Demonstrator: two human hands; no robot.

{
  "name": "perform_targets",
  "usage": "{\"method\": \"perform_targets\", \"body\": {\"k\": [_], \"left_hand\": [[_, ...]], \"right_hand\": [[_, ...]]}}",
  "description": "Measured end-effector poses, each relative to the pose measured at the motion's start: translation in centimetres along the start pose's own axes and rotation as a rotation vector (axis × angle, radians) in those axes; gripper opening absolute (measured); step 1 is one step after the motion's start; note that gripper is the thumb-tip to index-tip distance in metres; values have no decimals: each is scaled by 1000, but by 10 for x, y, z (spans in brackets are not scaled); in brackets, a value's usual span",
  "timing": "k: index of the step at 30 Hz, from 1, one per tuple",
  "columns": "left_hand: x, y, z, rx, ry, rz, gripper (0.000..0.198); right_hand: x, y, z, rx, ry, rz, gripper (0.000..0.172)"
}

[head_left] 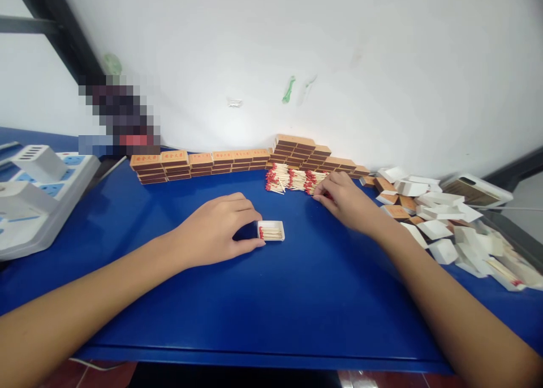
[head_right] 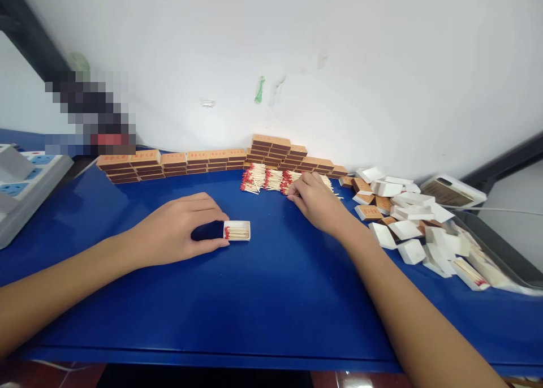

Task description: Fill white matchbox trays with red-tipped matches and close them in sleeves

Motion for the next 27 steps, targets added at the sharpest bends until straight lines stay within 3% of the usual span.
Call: {"method": "perform_targets", "body": {"k": [12,27], "left_hand": [[0,1,0,3,-11,-6,25],[1,1,0,2,-2,10,26]], "right_hand": [[2,0,-4,-3,70,25,27],[-1,-3,1,-25,60,-16,19]]}}
Point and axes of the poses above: each hand's wrist, its own y-axis away from the middle knuckle, its own x-axis out of the palm, z = x × y, the point moved 8 cm from there along -y, towards the middle knuckle, and after that the axes turned 5 degrees about -y, right-handed, at the moved point
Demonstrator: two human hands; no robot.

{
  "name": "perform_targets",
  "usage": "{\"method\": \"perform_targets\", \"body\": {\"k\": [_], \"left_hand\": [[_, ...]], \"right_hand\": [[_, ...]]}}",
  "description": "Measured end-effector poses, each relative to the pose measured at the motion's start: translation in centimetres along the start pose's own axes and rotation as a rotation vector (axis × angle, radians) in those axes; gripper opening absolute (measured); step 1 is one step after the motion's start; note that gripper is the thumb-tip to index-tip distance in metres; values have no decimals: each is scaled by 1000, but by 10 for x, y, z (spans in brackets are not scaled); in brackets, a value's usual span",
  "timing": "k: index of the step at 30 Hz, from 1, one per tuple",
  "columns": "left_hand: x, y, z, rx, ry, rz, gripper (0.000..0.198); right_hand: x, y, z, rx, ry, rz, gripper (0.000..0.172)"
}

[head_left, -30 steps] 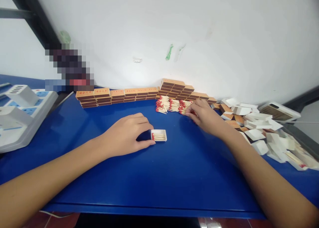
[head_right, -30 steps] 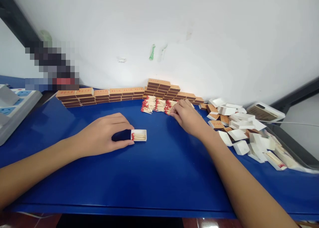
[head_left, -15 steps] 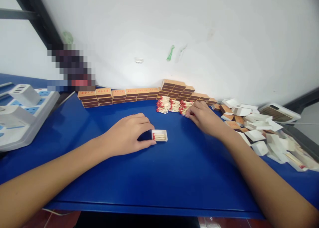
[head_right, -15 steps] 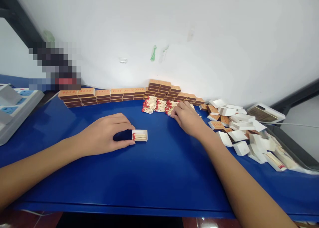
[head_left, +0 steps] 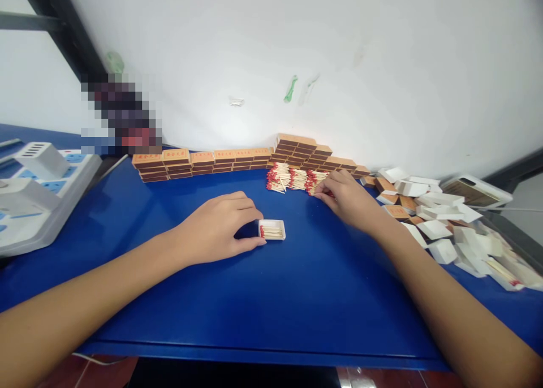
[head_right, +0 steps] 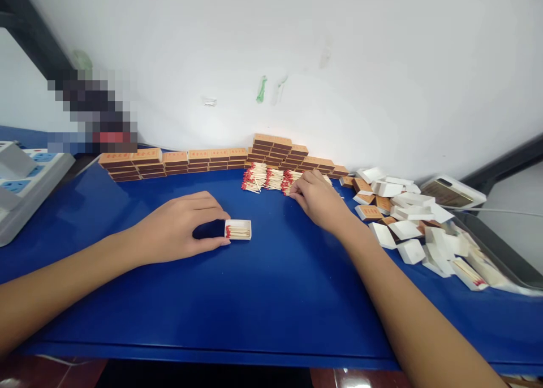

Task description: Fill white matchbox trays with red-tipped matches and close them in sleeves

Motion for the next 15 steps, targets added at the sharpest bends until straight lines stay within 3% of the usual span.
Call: {"method": "perform_targets", "body": {"k": [12,15], "left_hand": [[0,-1,0,1,-6,-3,26],[0,-2,0,0,-3,-5,27]], "right_hand": [[3,-2,1,15,-5,56,22],[-1,-3,13,22,-29,45,20]]}}
Point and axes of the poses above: each hand's wrist, its own y-axis away from the middle knuckle, its own x-axis out of the palm, z = x × y, the point moved 8 cm from there along -y, towards the middle knuckle, and after that the axes turned 5 degrees about -y, right-handed, at the moved point
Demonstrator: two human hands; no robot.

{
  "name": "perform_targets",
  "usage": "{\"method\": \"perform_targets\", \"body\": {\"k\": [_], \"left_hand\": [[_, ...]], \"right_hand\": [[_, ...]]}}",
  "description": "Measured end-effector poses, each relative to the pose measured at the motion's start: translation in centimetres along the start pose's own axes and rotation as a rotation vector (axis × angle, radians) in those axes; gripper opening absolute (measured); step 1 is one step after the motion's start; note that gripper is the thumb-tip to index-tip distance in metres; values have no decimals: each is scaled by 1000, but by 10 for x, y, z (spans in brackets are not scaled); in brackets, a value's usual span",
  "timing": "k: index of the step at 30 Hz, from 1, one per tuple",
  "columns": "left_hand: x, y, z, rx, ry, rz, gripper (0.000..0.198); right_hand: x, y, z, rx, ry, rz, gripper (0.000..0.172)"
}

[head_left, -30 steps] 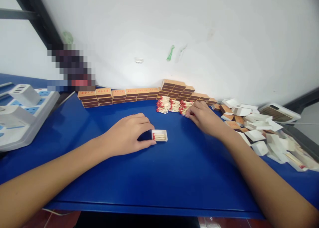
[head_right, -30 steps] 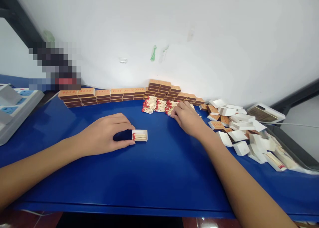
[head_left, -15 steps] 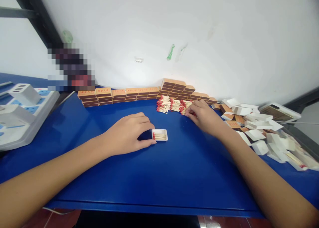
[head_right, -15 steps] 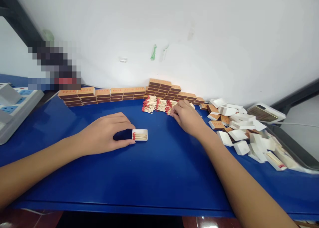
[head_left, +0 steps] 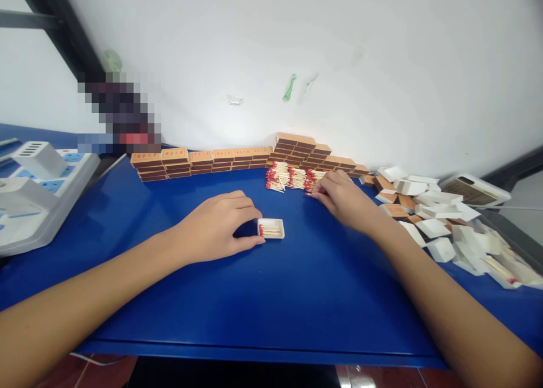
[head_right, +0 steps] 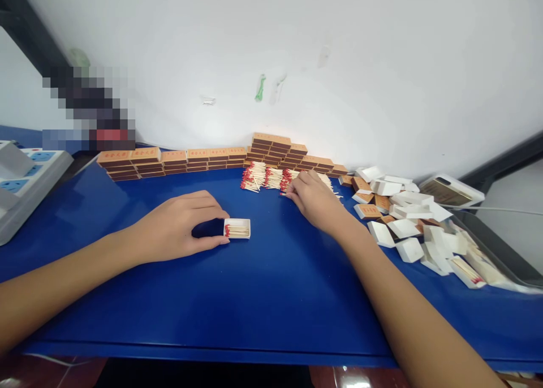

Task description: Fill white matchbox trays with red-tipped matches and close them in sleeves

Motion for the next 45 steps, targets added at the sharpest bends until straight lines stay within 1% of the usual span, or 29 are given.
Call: {"method": "perform_targets", "body": {"k": [2,4,8,10,12,16,18,20,23,25,27,29,32,34,37,45], "left_hand": [[0,0,0,-3,0,-2,27],[1,0,0,-5,0,-3,26],[1,-1,0,-5,3,-11,25],[1,-2,-1,-3,4,-18,24],[1,-2,-1,-3,4,-22,25],[1,-2,0,-12,4,-23,25],[2,-1,0,-15,3,-20,23],[2,-1,0,-17,3,-15,23],[2,-1,1,-15,7,-15,24],[2,-1,1,-10,9,-15,24],[1,0,1,-6,5,-14,24],[0,0,1,-7,-1,-16,25],[-1,1,0,-11,-4,-15,25],[-2,1,0,-13,-1,-11,24],[-1,1,1,-17,-1,-6,25],[0,0,2,-24,-2,4,26]], "right_hand": [[-8,0,20,-15,-53,-52,18],[-16,1,48,-44,-121,-103,16],[-17,4,110,-129,-200,-73,13],[-13,5,132,-181,-170,-51,15],[-5,6,143,-217,-107,-26,18],[8,7,147,-234,4,21,20],[9,8,148,-230,5,36,19],[6,9,149,-223,-42,41,18],[0,8,142,-202,-161,30,13],[-3,5,125,-160,-199,-12,11],[-6,3,96,-95,-175,-78,11],[-7,3,61,-26,-109,-130,9],[-6,4,14,54,-26,-144,9],[-7,6,-4,83,-4,-146,12],[-6,8,-13,93,13,-141,17],[2,4,-9,76,11,-48,23]]}}
Point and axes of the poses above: each hand's wrist, its own y-axis away from the middle knuckle, its own x-axis out of the palm, z = x × y, the point moved 8 cm from there along -y, towards the middle knuckle, and after that the axes turned 5 degrees about -y, right-handed, at the moved point
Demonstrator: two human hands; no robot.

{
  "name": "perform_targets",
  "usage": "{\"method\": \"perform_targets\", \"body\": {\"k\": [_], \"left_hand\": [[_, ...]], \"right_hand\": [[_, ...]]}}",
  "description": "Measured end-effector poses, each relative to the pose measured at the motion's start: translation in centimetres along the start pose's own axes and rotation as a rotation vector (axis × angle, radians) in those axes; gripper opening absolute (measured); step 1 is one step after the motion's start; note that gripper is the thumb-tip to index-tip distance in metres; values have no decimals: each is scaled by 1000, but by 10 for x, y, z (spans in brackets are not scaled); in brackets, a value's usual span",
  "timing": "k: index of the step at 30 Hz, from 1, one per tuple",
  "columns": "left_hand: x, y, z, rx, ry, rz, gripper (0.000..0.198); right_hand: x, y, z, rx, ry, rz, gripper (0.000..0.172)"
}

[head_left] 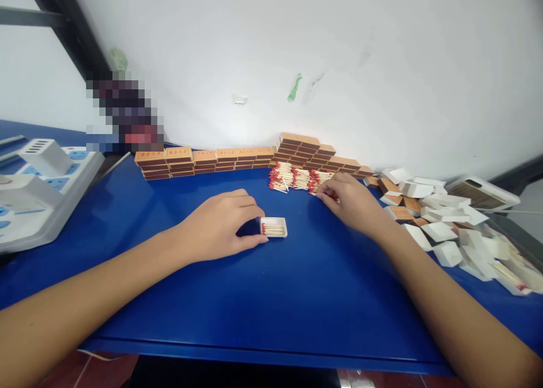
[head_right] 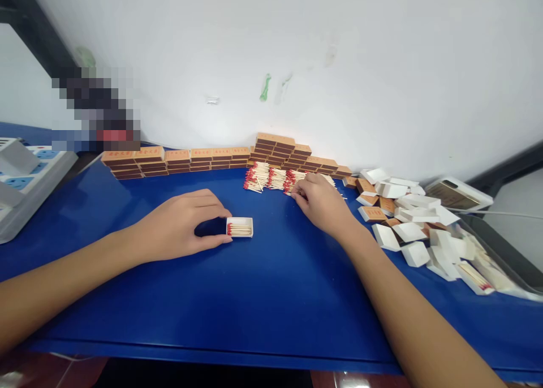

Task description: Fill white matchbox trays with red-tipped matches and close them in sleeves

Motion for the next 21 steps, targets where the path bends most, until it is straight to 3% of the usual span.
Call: {"method": "perform_targets", "body": {"k": [21], "left_hand": [[0,1,0,1,3,10,27]], "right_hand": [[3,-1,3,-3,-37,39,18]]}}
Point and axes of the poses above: each hand's wrist, its own y-axis away from the middle knuckle, its own x-axis out of the palm, z = x × y, the point moved 8 cm from there along -y, towards the middle knuckle, and after that the axes turned 5 degrees about -y, right-handed, at the moved point
